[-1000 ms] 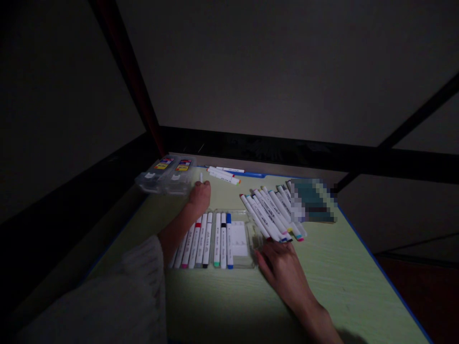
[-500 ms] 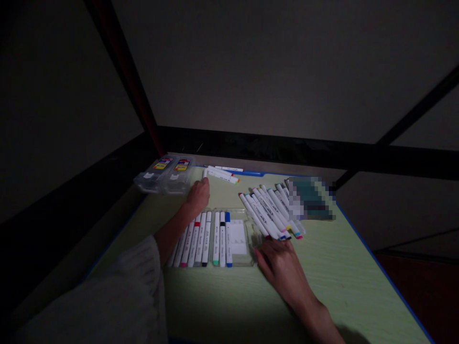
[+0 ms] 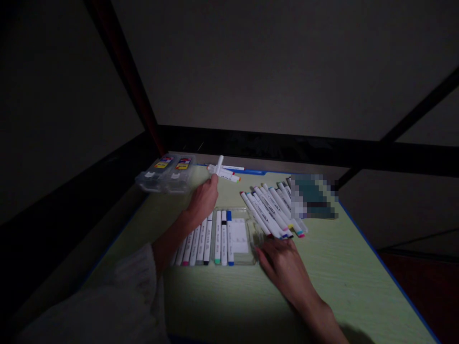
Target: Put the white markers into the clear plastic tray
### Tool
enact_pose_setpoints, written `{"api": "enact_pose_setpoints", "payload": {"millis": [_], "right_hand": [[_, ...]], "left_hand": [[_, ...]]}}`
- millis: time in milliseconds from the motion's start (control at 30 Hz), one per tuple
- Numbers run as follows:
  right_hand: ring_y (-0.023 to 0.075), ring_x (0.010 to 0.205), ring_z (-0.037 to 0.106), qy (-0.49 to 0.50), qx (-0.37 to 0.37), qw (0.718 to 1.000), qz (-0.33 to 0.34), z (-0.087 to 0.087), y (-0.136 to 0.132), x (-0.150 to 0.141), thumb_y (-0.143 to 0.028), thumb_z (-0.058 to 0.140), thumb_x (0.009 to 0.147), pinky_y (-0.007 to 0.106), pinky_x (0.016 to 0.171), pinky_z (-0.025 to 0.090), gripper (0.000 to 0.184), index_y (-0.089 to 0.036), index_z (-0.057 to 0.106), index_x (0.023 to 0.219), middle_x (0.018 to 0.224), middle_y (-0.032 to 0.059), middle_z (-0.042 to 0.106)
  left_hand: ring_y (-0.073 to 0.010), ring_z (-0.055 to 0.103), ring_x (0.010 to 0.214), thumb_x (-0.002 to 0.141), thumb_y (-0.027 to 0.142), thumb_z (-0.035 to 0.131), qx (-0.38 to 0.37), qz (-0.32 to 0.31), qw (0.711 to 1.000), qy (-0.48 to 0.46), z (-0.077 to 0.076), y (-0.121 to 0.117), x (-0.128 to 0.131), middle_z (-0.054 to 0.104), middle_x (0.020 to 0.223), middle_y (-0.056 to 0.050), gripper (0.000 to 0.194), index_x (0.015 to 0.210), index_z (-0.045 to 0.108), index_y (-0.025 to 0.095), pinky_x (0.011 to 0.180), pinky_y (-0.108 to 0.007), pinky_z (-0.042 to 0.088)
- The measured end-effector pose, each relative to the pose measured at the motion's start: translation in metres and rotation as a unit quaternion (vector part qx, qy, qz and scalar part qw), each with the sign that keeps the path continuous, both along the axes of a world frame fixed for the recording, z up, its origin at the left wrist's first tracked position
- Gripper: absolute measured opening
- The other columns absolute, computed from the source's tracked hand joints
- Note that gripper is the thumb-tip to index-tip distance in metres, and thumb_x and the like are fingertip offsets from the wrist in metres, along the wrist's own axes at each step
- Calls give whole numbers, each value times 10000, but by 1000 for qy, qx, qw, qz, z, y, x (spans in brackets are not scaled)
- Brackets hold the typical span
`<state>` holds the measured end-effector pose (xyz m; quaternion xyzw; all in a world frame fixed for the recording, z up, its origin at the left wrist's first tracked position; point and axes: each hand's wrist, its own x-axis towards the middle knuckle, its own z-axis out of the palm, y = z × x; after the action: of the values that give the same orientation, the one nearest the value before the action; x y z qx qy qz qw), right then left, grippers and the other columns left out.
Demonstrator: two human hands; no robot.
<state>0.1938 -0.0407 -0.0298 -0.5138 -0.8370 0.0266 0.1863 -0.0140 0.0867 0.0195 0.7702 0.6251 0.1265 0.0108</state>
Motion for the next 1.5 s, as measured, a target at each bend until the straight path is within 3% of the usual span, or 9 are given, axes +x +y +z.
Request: {"api": "enact_pose_setpoints", "payload": {"millis": [200, 367, 533, 800, 933, 1100, 1267, 1500], "right_hand": [[186, 653, 569, 3, 0, 1000, 2, 0, 0, 0, -285, 379, 891, 340, 650, 368, 305, -184, 547, 657, 651, 40, 595], [179, 646, 571, 3, 3, 1000, 3, 2, -1, -1, -276, 371, 893, 334, 642, 373, 309, -183, 563, 668, 649, 43, 600], [172, 633, 568, 5, 2, 1000, 4, 3, -1, -2, -274, 374, 892, 323, 633, 379, 305, -185, 558, 666, 636, 36, 594], [175, 644, 561, 0, -4, 1000, 5, 1, -1, 1, -276, 377, 890, 324, 644, 389, 304, -185, 555, 662, 648, 39, 585], [178, 644, 562, 2, -11, 1000, 4, 1, -1, 1, -279, 385, 887, 320, 638, 392, 292, -184, 559, 673, 650, 40, 585], [184, 661, 563, 12, -5, 1000, -3, 1, -1, 1, -299, 391, 883, 323, 634, 403, 292, -183, 579, 692, 675, 47, 593], [188, 677, 561, 22, 22, 999, -5, 1, -2, 1, -305, 382, 881, 335, 643, 421, 293, -182, 585, 710, 691, 53, 595], [176, 660, 551, 99, 55, 993, -31, 4, -4, 2, -288, 419, 866, 323, 620, 448, 204, -172, 554, 766, 709, 60, 592]], "left_hand": [[-199, 596, 784, 848, 160, 404, 2, -26, 993, -115, 1, -6, -2, 612, 875, -92, 217, 1065, 405, 158, 645, -273, 438], [-153, 558, 796, 815, 187, 493, 34, -58, 973, -219, -14, -2, -10, 595, 820, -36, 121, 923, 544, 170, 718, -247, 430], [-133, 543, 738, 784, 212, 542, 49, -71, 952, -294, -27, -3, -12, 554, 780, -33, 148, 891, 628, 159, 669, -217, 433], [-82, 481, 534, 789, 223, 503, 13, -129, 895, -426, -20, -10, -11, 538, 551, 22, 203, 705, 658, 123, 537, -178, 365], [-68, 444, 496, 759, 242, 511, -14, -116, 868, -482, -21, -12, -12, 538, 550, 28, 222, 832, 691, 134, 465, -163, 342], [-49, 412, 425, 712, 247, 534, -78, -89, 830, -545, -21, -11, -12, 568, 540, 24, 279, 905, 684, 111, 413, -161, 348], [-37, 411, 393, 669, 224, 561, -85, -92, 799, -588, -21, -10, -11, 568, 521, 29, 184, 756, 674, 108, 399, -161, 352], [-29, 425, 382, 632, 181, 582, -135, -131, 769, -611, -25, -12, -8, 551, 497, 38, 109, 569, 516, 122, 388, -150, 351]]}}
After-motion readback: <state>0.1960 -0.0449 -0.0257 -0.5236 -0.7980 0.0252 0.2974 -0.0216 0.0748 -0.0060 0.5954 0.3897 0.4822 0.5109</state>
